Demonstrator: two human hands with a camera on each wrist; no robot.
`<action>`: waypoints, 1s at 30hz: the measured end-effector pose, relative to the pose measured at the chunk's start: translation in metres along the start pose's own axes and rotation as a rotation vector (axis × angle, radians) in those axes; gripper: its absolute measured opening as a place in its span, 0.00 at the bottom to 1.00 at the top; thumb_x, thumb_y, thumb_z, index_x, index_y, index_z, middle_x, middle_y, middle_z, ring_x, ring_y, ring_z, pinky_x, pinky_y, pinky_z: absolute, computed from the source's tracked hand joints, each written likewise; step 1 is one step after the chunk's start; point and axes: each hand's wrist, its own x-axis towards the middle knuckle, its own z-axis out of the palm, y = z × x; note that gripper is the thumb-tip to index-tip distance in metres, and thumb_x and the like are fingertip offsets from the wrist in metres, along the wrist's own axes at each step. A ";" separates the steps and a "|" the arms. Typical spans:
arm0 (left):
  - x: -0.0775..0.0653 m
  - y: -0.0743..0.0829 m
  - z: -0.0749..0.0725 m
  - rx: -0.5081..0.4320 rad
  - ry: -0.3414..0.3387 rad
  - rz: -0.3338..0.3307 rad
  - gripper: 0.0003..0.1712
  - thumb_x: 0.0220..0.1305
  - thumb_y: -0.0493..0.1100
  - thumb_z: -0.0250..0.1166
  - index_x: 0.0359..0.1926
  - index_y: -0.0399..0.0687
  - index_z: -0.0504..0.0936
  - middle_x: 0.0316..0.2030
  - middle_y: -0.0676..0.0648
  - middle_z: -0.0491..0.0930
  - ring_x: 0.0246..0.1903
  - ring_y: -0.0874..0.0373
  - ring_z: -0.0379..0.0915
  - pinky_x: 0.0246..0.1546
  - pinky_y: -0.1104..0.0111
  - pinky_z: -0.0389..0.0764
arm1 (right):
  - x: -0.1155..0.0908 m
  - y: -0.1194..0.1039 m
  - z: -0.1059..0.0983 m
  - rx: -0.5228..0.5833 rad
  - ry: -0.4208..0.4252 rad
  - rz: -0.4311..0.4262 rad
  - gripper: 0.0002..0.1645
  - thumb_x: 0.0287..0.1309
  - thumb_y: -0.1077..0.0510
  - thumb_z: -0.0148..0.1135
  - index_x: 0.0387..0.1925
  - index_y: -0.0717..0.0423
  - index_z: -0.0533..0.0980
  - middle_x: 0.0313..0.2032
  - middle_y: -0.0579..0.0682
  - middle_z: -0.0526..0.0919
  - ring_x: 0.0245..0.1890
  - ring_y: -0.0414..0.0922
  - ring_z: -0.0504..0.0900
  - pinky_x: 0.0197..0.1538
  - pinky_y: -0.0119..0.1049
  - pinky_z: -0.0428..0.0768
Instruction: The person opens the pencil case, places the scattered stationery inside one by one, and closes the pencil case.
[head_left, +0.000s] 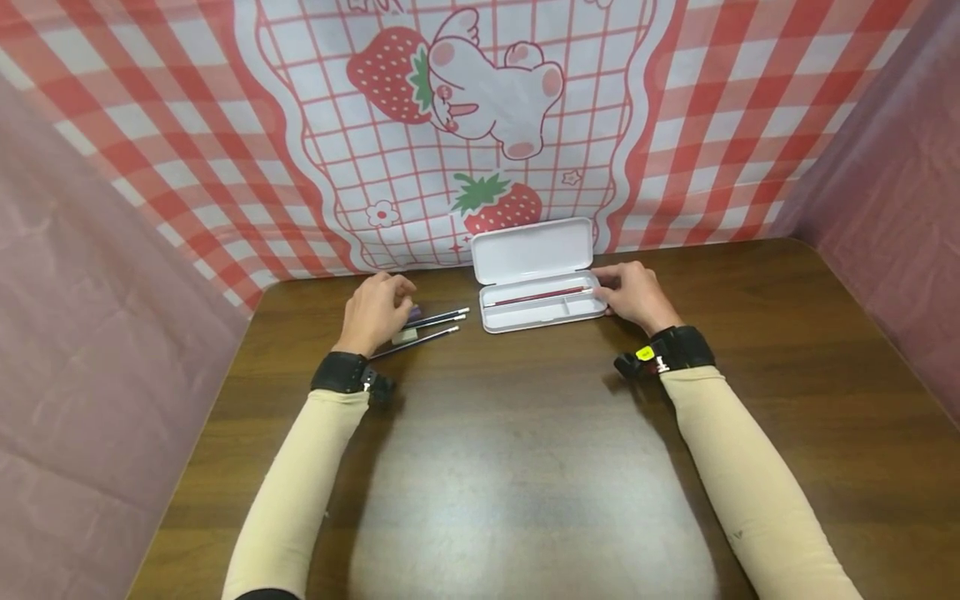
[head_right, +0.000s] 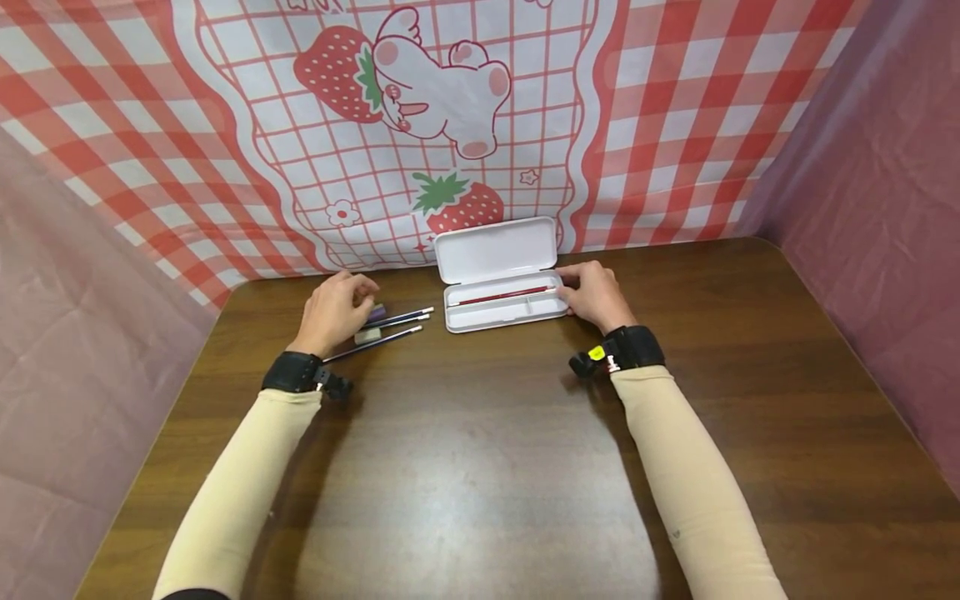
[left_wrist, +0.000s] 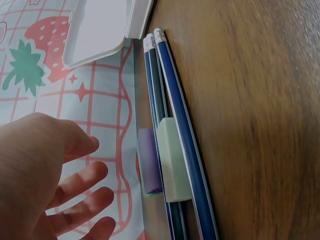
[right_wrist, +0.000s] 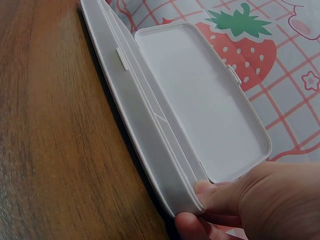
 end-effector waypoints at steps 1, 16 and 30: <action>-0.001 -0.001 -0.001 -0.001 -0.006 -0.002 0.15 0.76 0.41 0.65 0.57 0.45 0.91 0.53 0.40 0.88 0.55 0.42 0.86 0.54 0.44 0.88 | 0.000 0.000 0.000 0.003 -0.002 0.003 0.27 0.78 0.61 0.67 0.74 0.63 0.80 0.61 0.69 0.88 0.24 0.35 0.83 0.29 0.27 0.77; 0.013 -0.052 0.030 -0.013 -0.113 0.013 0.17 0.71 0.44 0.72 0.59 0.51 0.92 0.54 0.41 0.88 0.57 0.41 0.84 0.55 0.42 0.86 | 0.002 -0.002 0.001 0.033 0.001 0.024 0.27 0.77 0.63 0.66 0.73 0.65 0.80 0.62 0.71 0.88 0.24 0.34 0.83 0.30 0.25 0.80; 0.022 -0.090 0.066 -0.029 -0.060 0.105 0.18 0.66 0.40 0.75 0.56 0.47 0.92 0.50 0.41 0.88 0.52 0.42 0.87 0.57 0.46 0.87 | 0.000 -0.001 0.000 -0.034 0.008 0.012 0.28 0.77 0.59 0.68 0.73 0.63 0.81 0.61 0.68 0.87 0.24 0.36 0.82 0.34 0.29 0.76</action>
